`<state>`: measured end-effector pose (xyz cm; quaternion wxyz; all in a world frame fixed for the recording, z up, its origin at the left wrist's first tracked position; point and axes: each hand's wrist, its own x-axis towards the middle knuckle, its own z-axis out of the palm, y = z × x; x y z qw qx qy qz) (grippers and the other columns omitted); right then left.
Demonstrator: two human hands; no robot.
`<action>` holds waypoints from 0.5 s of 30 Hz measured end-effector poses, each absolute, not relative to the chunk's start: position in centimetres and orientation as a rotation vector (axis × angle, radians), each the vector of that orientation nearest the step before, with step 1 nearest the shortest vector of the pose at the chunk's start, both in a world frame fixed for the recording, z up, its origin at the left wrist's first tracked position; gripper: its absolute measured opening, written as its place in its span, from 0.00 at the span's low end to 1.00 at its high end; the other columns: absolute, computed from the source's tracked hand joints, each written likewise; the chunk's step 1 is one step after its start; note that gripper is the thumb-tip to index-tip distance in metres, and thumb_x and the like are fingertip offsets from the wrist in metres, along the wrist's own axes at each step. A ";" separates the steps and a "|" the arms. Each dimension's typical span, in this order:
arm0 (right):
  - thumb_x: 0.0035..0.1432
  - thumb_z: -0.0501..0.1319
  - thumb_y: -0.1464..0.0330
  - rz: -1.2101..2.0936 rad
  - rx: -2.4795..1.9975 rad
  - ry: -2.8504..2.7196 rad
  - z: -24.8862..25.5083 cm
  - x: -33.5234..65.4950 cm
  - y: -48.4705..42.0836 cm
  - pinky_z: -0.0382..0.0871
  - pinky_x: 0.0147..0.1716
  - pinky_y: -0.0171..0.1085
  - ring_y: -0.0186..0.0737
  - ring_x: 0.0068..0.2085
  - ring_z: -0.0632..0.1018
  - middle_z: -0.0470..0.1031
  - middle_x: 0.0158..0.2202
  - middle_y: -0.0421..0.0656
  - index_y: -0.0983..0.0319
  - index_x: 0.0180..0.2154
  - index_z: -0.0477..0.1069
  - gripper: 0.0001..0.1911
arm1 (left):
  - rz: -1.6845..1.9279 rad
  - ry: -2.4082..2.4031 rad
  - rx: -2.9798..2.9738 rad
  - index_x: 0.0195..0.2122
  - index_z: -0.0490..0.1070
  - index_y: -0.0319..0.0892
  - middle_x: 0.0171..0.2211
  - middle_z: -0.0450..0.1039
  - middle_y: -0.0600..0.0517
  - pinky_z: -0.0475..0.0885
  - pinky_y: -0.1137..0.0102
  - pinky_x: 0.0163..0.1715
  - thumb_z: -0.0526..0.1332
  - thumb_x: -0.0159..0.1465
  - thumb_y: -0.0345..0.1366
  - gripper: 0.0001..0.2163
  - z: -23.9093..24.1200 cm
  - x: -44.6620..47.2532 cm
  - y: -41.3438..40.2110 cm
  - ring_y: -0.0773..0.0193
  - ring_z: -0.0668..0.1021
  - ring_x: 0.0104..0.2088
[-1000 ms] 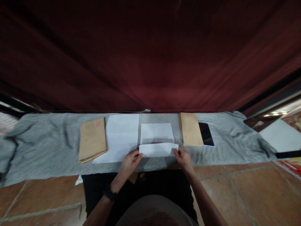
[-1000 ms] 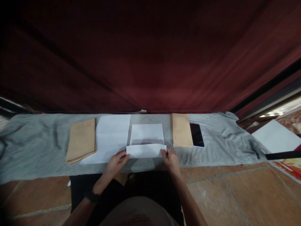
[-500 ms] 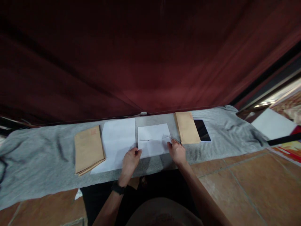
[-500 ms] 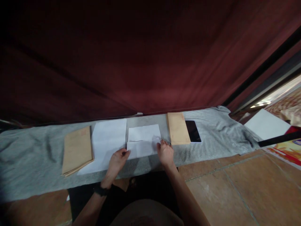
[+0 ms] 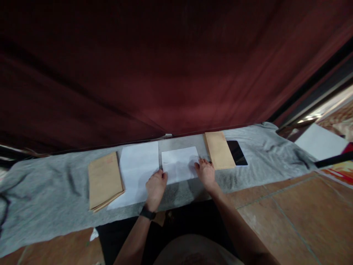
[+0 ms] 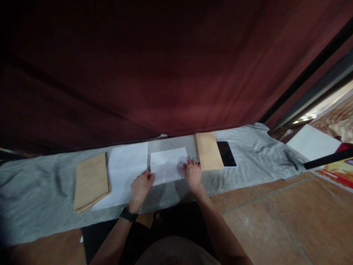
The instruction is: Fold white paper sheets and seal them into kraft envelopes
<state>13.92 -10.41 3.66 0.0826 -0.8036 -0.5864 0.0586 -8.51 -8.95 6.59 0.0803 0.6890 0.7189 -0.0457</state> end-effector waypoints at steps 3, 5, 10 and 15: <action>0.70 0.55 0.62 0.154 -2.405 -1.746 3.6 14.0 -9.7 0.65 0.49 0.41 0.46 0.47 0.80 0.80 0.44 0.54 0.64 0.46 0.74 0.14 | -0.133 2.159 2.044 0.47 0.75 0.42 0.38 0.81 0.45 0.70 0.67 0.38 0.50 0.73 0.42 0.16 6.6 -8.4 -8.2 0.54 0.82 0.42; 0.70 0.55 0.62 0.149 -2.412 -1.740 3.6 14.0 -9.2 0.65 0.49 0.41 0.46 0.46 0.80 0.80 0.44 0.54 0.64 0.45 0.74 0.14 | -0.133 2.171 2.030 0.47 0.75 0.42 0.38 0.81 0.44 0.71 0.67 0.38 0.50 0.72 0.42 0.16 6.6 -8.3 -7.6 0.54 0.82 0.42; 0.69 0.55 0.62 0.124 -2.412 -1.737 3.6 14.0 -7.8 0.65 0.49 0.41 0.47 0.46 0.80 0.80 0.45 0.55 0.64 0.47 0.74 0.15 | -0.114 2.167 2.027 0.49 0.75 0.43 0.39 0.81 0.44 0.71 0.66 0.39 0.51 0.72 0.43 0.16 6.5 -8.3 -6.3 0.54 0.82 0.42; 0.70 0.54 0.62 0.094 -2.409 -1.738 3.7 14.0 -6.8 0.65 0.48 0.43 0.48 0.47 0.79 0.80 0.46 0.56 0.65 0.48 0.74 0.16 | -0.090 2.164 2.014 0.47 0.75 0.43 0.39 0.81 0.44 0.71 0.67 0.39 0.51 0.71 0.44 0.16 6.4 -8.2 -5.3 0.55 0.82 0.43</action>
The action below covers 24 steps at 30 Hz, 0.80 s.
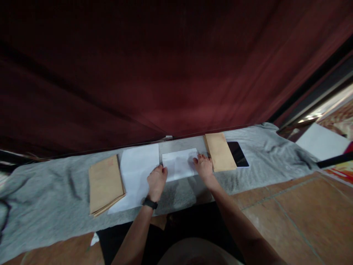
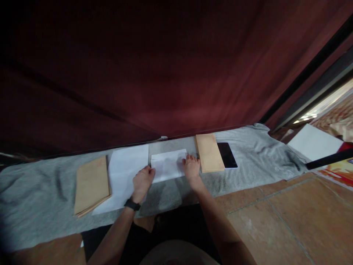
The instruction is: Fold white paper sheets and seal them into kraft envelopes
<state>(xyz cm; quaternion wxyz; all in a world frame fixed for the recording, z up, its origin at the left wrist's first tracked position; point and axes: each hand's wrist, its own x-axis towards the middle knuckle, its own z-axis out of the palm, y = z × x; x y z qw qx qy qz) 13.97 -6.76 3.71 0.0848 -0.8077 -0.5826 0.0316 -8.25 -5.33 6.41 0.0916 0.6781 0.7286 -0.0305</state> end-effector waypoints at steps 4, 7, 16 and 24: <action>0.70 0.53 0.62 0.082 -2.410 -1.735 3.7 14.0 -6.0 0.65 0.47 0.43 0.48 0.46 0.79 0.80 0.45 0.56 0.66 0.47 0.74 0.16 | -0.079 2.169 2.019 0.47 0.75 0.43 0.39 0.81 0.44 0.71 0.67 0.40 0.51 0.72 0.44 0.16 6.5 -8.2 -4.7 0.55 0.82 0.43; 0.70 0.53 0.62 0.074 -2.414 -1.732 3.6 14.1 -5.4 0.65 0.47 0.42 0.48 0.46 0.78 0.79 0.45 0.56 0.66 0.47 0.74 0.16 | -0.068 2.175 2.021 0.47 0.75 0.42 0.40 0.81 0.44 0.71 0.66 0.40 0.51 0.72 0.44 0.16 6.7 -8.1 -4.3 0.54 0.82 0.43; 0.70 0.53 0.61 0.044 -2.413 -1.731 3.2 14.2 -4.4 0.64 0.48 0.44 0.50 0.47 0.78 0.78 0.46 0.58 0.66 0.49 0.72 0.17 | -0.027 2.206 2.038 0.47 0.75 0.42 0.39 0.81 0.42 0.71 0.65 0.41 0.49 0.72 0.44 0.18 6.0 -8.1 -3.2 0.52 0.82 0.44; 0.71 0.51 0.61 0.010 -2.407 -1.710 3.0 14.1 -4.5 0.65 0.48 0.45 0.52 0.47 0.78 0.78 0.46 0.58 0.67 0.50 0.70 0.18 | 0.000 2.184 2.066 0.50 0.75 0.39 0.39 0.81 0.40 0.71 0.65 0.42 0.49 0.73 0.43 0.18 6.0 -7.8 -3.3 0.52 0.82 0.44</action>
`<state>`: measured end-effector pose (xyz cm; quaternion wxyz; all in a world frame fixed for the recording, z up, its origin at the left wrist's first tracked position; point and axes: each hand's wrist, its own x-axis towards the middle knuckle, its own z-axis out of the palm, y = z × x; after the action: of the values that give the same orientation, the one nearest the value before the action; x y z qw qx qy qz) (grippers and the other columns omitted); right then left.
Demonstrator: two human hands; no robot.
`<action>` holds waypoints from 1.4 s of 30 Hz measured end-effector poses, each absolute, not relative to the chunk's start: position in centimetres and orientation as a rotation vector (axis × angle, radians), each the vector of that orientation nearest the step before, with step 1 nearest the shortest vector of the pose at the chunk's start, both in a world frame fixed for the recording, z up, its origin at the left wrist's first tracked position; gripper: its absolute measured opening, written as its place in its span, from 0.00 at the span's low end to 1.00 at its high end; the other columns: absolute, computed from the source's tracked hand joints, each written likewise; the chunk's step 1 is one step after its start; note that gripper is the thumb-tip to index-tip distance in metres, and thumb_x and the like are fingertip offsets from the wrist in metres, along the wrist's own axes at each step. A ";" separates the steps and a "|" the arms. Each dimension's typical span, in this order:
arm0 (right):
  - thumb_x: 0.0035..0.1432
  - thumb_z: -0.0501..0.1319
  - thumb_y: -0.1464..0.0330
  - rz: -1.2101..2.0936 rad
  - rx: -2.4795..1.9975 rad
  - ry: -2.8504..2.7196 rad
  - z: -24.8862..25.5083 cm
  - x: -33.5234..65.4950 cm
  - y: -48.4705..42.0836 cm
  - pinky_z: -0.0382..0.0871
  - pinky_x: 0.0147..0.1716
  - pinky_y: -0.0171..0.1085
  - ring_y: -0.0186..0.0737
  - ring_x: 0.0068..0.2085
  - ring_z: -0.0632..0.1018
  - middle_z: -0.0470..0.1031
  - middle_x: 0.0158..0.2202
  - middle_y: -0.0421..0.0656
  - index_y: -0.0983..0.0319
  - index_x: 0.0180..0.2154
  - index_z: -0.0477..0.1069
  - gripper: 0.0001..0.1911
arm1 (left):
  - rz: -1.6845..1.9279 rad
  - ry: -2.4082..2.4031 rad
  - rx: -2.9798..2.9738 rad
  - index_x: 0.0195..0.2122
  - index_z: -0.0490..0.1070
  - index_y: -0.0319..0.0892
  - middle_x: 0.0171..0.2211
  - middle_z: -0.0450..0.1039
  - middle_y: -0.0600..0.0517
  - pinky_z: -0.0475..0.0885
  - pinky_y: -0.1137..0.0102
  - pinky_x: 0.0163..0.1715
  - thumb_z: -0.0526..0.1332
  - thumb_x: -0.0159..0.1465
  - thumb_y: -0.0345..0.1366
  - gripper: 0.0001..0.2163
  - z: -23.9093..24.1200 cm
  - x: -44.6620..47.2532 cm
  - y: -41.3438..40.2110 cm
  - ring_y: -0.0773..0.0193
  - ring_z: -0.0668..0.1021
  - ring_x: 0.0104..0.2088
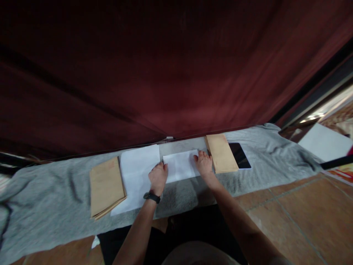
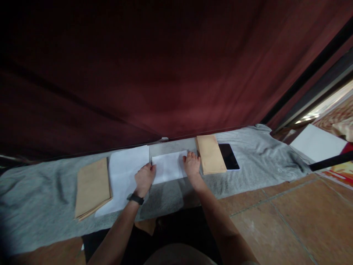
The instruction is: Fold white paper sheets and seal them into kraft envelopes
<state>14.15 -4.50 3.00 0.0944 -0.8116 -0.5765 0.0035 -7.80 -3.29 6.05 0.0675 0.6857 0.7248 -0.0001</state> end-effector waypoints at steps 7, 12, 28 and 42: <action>0.71 0.51 0.61 0.003 -2.405 -1.695 3.2 14.1 -4.3 0.66 0.46 0.45 0.51 0.46 0.78 0.78 0.45 0.58 0.66 0.49 0.69 0.17 | 0.013 2.189 2.063 0.47 0.75 0.38 0.39 0.81 0.39 0.71 0.65 0.41 0.50 0.72 0.43 0.18 6.1 -7.7 -3.0 0.51 0.82 0.43; 0.71 0.51 0.62 0.004 -2.402 -1.694 3.5 14.1 -4.3 0.65 0.47 0.45 0.51 0.46 0.78 0.78 0.44 0.57 0.67 0.49 0.69 0.16 | 0.029 2.189 2.076 0.47 0.75 0.38 0.39 0.80 0.40 0.72 0.64 0.40 0.50 0.73 0.42 0.17 5.9 -7.6 -3.0 0.52 0.82 0.42; 0.72 0.49 0.61 0.033 -1.882 -1.987 1.0 9.5 -7.7 0.51 0.67 0.53 0.52 0.69 0.59 0.58 0.70 0.54 0.65 0.67 0.59 0.27 | 0.030 2.159 2.165 0.47 0.74 0.36 0.38 0.79 0.40 0.73 0.63 0.40 0.49 0.73 0.39 0.16 5.7 -7.3 -3.2 0.51 0.82 0.41; 0.71 0.50 0.68 0.000 -1.911 -2.029 0.3 9.5 -8.2 0.50 0.68 0.55 0.52 0.70 0.58 0.55 0.70 0.54 0.65 0.69 0.57 0.27 | 0.434 1.664 2.521 0.65 0.61 0.36 0.68 0.59 0.41 0.58 0.54 0.67 0.48 0.73 0.39 0.22 3.2 -2.4 -5.3 0.53 0.60 0.69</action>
<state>9.53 -8.25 0.34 0.1764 -0.6748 -0.7166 -0.0001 -2.45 -5.27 3.23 0.0447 0.8253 0.5447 0.1419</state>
